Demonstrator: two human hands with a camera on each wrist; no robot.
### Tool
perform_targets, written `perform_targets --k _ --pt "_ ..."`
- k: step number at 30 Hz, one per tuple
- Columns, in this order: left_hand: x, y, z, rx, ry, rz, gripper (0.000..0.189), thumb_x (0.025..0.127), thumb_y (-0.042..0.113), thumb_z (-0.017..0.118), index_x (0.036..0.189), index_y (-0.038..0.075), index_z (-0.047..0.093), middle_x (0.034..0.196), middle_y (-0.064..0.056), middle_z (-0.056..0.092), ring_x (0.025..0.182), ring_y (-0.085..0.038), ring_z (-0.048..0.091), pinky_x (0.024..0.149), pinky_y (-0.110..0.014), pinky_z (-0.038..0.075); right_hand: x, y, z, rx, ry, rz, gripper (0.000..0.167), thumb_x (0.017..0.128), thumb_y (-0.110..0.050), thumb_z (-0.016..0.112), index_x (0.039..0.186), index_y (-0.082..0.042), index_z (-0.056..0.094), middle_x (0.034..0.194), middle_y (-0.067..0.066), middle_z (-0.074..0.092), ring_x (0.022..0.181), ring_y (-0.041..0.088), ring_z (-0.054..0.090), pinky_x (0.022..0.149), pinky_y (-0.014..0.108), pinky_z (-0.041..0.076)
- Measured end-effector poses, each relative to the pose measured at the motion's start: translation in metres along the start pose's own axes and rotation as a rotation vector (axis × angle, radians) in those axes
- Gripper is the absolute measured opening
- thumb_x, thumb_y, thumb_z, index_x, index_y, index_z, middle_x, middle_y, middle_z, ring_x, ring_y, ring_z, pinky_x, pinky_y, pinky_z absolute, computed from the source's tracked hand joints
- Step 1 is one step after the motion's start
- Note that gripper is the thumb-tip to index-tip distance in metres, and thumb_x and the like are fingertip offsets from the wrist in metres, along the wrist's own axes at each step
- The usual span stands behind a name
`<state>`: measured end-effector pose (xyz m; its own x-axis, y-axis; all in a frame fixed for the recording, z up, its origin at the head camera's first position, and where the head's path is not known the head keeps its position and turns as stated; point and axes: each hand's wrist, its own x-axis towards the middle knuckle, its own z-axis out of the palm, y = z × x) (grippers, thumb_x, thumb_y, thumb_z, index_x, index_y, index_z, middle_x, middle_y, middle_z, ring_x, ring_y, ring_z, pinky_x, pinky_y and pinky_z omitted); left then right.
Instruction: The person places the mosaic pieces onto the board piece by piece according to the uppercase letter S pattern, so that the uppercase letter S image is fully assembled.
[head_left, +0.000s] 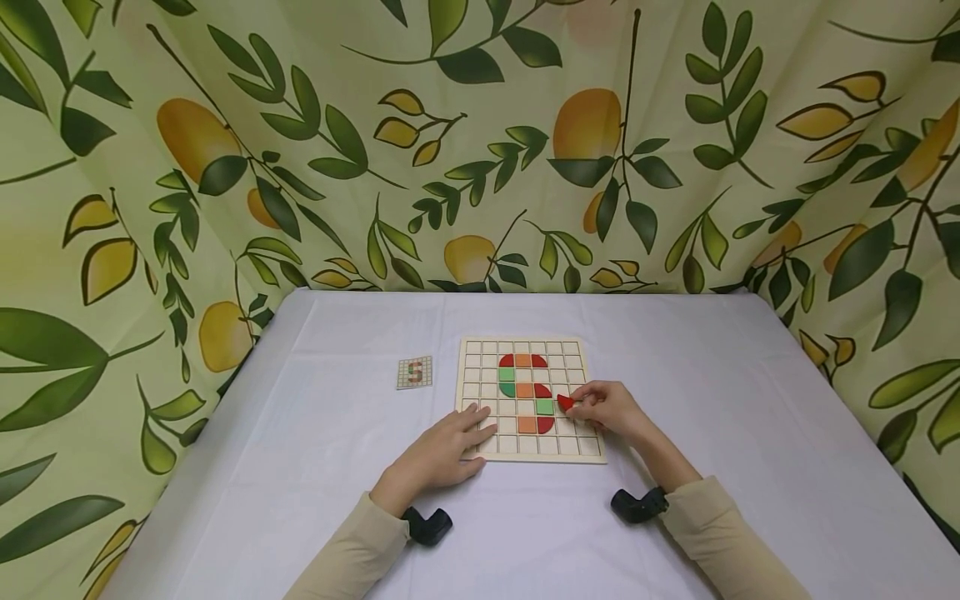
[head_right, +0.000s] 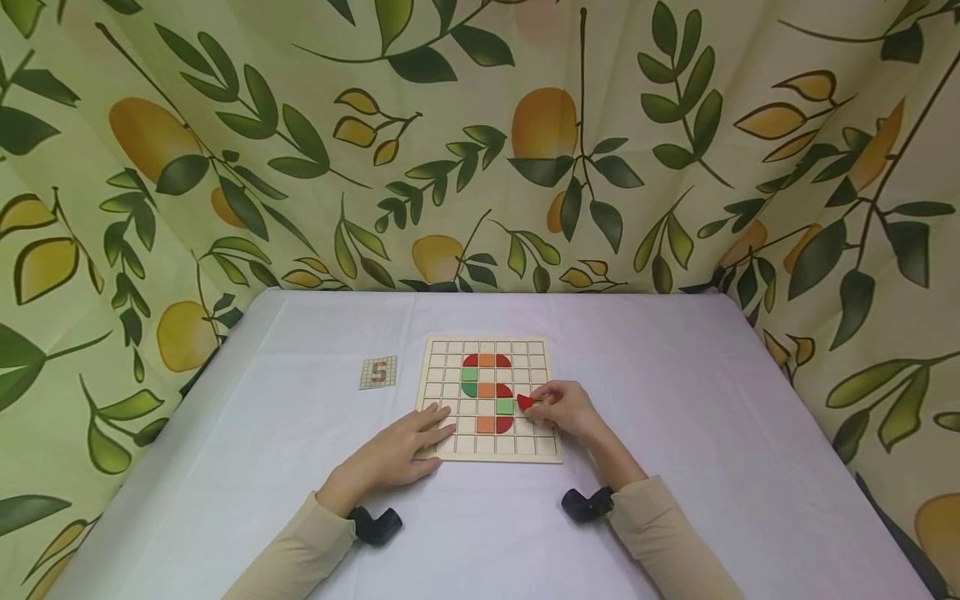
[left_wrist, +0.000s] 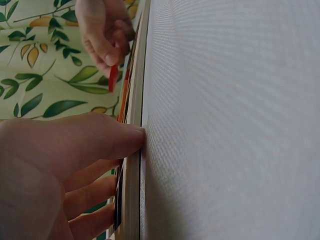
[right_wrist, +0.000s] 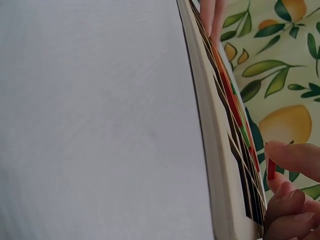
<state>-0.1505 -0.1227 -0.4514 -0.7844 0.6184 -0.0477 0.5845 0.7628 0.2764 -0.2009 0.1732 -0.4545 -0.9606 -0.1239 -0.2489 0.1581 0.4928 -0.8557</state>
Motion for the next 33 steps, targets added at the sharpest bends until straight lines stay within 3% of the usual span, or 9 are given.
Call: perform_targets --k 15,33 --pt "-0.001 0.000 0.000 -0.025 0.003 -0.001 0.050 0.091 0.026 0.061 0.139 0.014 0.053 0.154 -0.007 0.042 0.146 -0.028 0.035 0.119 -0.045 0.035 -0.003 -0.006 0.011 0.015 -0.040 -0.029 0.031 0.079 -0.010 0.076 0.102 0.006 0.064 0.063 -0.006 0.045 0.053 0.007 0.038 0.046 0.018 0.032" --pt "-0.001 0.000 -0.001 -0.020 0.009 0.007 0.050 0.090 0.026 0.061 0.139 0.014 0.054 0.153 -0.008 0.042 0.146 -0.029 0.036 0.119 -0.045 0.035 -0.005 -0.009 0.023 0.060 -0.084 -0.078 0.031 0.078 -0.005 0.074 0.102 0.011 0.062 0.064 -0.005 0.048 0.056 0.005 0.043 0.049 0.016 0.038"
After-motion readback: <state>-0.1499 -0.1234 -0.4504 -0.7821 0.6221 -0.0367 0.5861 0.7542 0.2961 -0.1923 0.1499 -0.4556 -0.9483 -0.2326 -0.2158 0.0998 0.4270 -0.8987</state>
